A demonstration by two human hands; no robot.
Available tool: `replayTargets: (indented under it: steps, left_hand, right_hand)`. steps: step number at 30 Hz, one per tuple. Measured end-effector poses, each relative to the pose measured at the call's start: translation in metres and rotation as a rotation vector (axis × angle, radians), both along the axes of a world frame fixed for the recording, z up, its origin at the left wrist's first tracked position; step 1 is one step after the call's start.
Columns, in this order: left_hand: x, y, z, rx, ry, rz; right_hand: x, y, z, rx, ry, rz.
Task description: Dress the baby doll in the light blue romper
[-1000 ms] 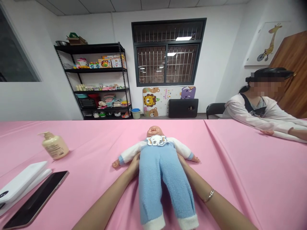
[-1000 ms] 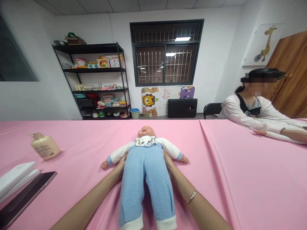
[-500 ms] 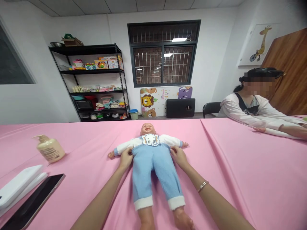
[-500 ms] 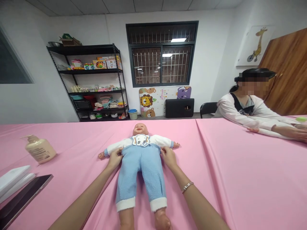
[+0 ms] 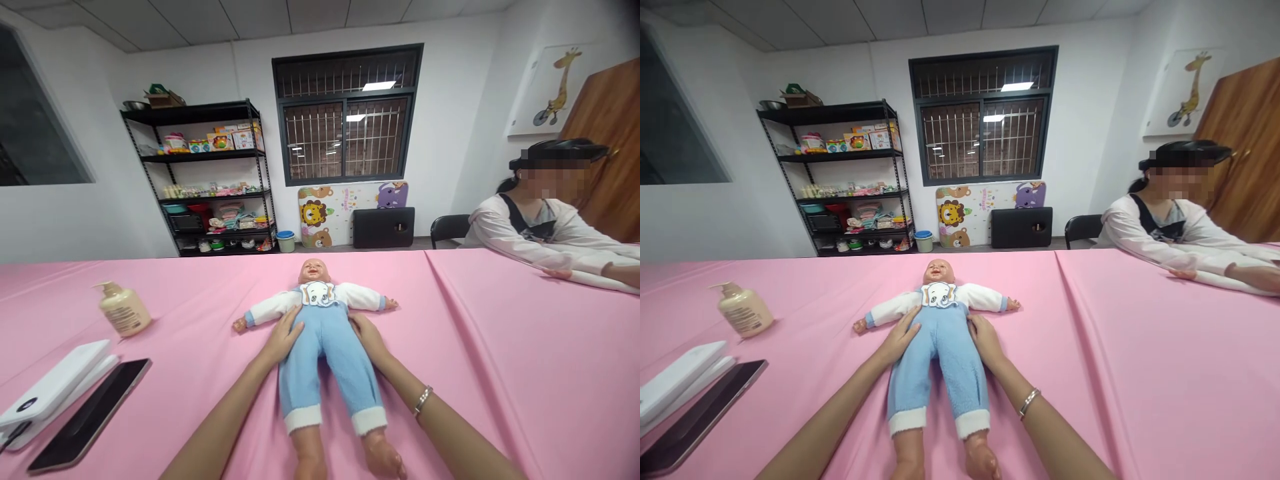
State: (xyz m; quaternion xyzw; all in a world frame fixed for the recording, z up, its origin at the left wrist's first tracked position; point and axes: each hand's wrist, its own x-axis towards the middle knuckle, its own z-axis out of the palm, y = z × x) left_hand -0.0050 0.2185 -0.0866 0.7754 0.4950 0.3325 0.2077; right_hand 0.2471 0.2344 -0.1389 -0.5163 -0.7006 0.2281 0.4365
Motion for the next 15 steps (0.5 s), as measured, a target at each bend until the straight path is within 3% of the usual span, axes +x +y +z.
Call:
replayTargets:
  steps: [3, 7, 10, 13, 15]
  left_hand:
    - [-0.005, 0.012, -0.001, -0.074, -0.105, 0.073]
    - [0.018, 0.019, 0.019, -0.002, -0.007, 0.333]
    - [0.052, 0.022, 0.034, 0.094, 0.159, 0.340]
    - [0.078, 0.028, 0.037, -0.046, 0.223, 0.345]
    - [0.088, 0.034, 0.033, -0.082, 0.178, 0.378]
  right_hand:
    - [0.003, 0.003, -0.006, -0.034, -0.111, -0.041]
    - [0.003, 0.015, -0.009, -0.024, -0.257, -0.054]
    - [0.000, 0.026, -0.004, -0.006, -0.375, -0.045]
    - [-0.003, 0.037, 0.002, -0.072, -0.368, -0.106]
    - [-0.004, 0.044, 0.005, -0.119, -0.216, -0.132]
